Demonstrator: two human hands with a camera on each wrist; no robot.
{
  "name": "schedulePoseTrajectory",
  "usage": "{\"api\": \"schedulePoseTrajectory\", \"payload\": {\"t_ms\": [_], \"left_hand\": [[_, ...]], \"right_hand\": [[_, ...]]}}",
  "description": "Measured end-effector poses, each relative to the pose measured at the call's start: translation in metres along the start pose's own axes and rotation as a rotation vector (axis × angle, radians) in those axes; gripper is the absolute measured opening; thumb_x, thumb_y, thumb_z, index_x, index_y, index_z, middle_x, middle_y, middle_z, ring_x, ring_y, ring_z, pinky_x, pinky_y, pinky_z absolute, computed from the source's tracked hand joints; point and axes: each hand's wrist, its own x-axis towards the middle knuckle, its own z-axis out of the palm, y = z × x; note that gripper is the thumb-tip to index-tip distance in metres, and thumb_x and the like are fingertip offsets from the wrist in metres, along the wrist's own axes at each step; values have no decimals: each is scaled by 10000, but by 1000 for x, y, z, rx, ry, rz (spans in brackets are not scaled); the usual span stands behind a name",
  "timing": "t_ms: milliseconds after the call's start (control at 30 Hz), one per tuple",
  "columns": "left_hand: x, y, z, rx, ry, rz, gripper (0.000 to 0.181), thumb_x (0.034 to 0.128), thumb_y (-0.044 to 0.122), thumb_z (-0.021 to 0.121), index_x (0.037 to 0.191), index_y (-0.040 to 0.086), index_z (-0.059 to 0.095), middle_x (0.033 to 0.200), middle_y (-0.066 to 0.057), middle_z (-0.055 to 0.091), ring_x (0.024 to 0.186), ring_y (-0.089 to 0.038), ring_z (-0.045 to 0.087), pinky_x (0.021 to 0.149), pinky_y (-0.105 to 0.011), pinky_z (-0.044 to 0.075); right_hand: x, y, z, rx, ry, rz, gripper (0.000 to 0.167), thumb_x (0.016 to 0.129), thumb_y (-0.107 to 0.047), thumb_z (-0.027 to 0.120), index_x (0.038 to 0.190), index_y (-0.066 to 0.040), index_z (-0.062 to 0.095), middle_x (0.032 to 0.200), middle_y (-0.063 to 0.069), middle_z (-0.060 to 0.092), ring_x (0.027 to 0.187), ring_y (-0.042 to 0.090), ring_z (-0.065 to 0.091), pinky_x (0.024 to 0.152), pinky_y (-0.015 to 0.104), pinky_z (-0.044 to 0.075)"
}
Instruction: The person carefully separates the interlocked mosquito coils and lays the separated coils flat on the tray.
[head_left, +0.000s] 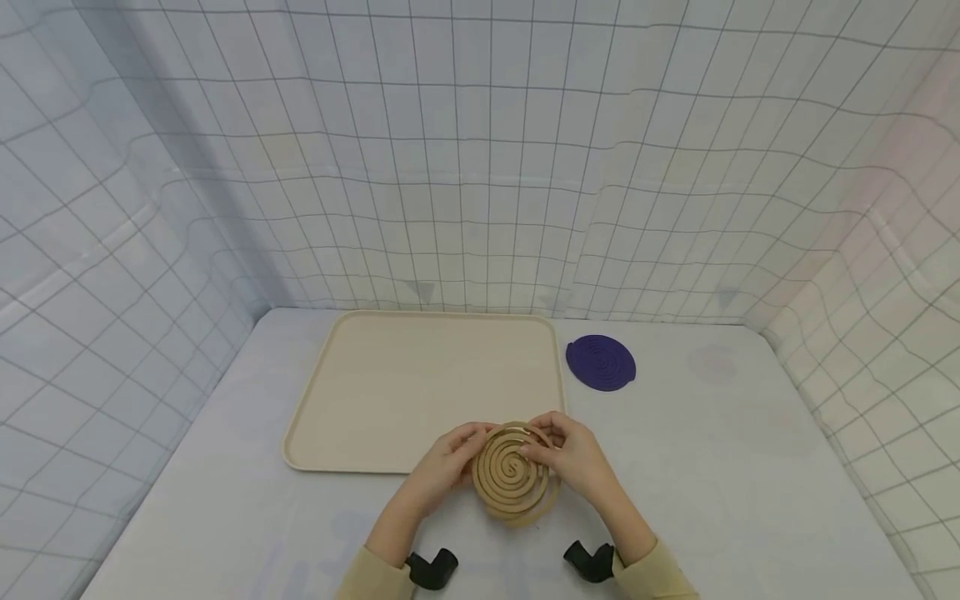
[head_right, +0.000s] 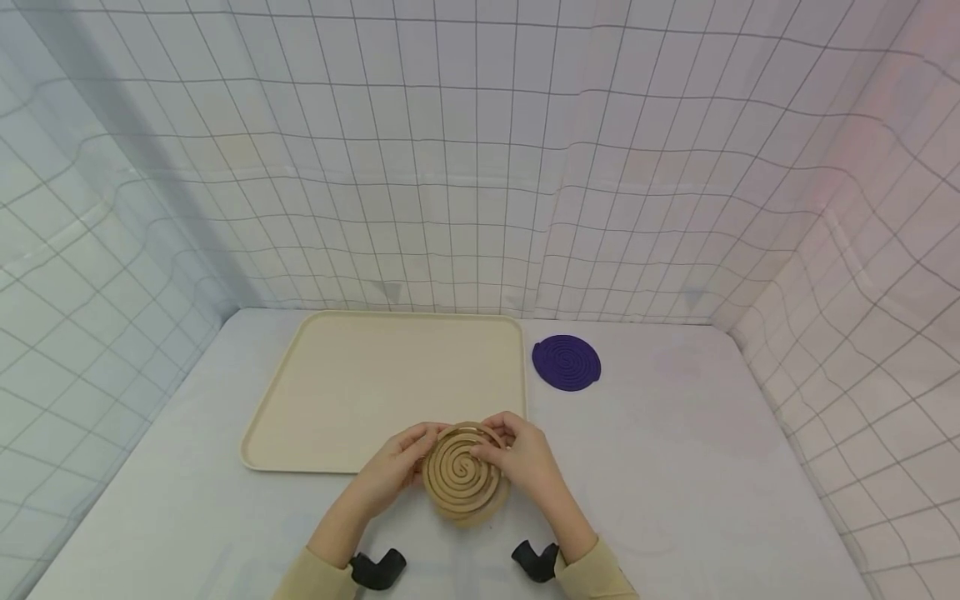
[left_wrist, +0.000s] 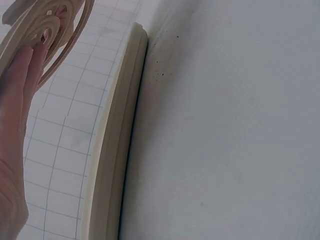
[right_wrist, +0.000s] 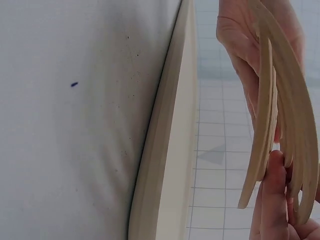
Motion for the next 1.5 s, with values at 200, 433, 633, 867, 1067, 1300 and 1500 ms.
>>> {"api": "schedulePoseTrajectory", "payload": {"t_ms": [200,433,633,867,1067,1300,1500], "left_hand": [[2,-1,-2,-129,32,-76,546,1042,422,432,1357,-20,493,1072,-51,683,860,-89,685,721,-240,576],[3,-8,-10,-336,-35,-156,323,1024,152,506,1282,-40,474,968,3,714,836,-86,715,717,-213,579],[1,-8,-11,-361,-51,-131,433,1003,113,540,1374,-45,383,1038,-12,721,878,-101,720,740,-222,581],[-3,-4,-9,-289,38,-97,542,1010,123,531,1471,-87,337,1096,-40,714,908,-66,702,761,-205,571],[-7,0,-10,-249,96,-57,525,1020,144,523,1456,-100,362,1271,-164,645,955,-59,686,773,-199,566],[-5,-3,-10,-318,122,-48,518,1040,115,460,1468,-128,299,1291,-170,627,978,-55,681,806,-200,560],[-6,-4,-9,-373,132,-39,501,1046,83,422,1469,-141,274,1254,-123,650,989,-50,679,822,-197,555]], "right_hand": [[1,2,3,52,-27,-8,324,820,-97,790,1094,15,658,988,145,708,817,128,651,664,192,528],[-1,3,5,36,-30,-23,319,819,-136,797,1101,-34,687,1017,123,723,832,108,658,682,195,529],[0,2,6,-3,16,-43,299,810,-151,806,1080,-69,708,986,87,740,819,81,662,686,199,531],[-1,5,1,-93,42,-54,276,832,-162,787,1086,-94,702,902,30,734,781,73,649,679,205,530],[1,9,-7,-69,-18,-28,279,862,-157,755,1092,-16,683,909,73,718,800,98,661,700,196,534],[1,12,-6,32,-18,30,291,870,-152,747,1088,28,676,940,108,725,797,90,664,708,192,539],[-1,14,-3,123,-19,75,263,870,-119,739,1037,72,669,915,106,724,762,90,658,679,227,569]]}}
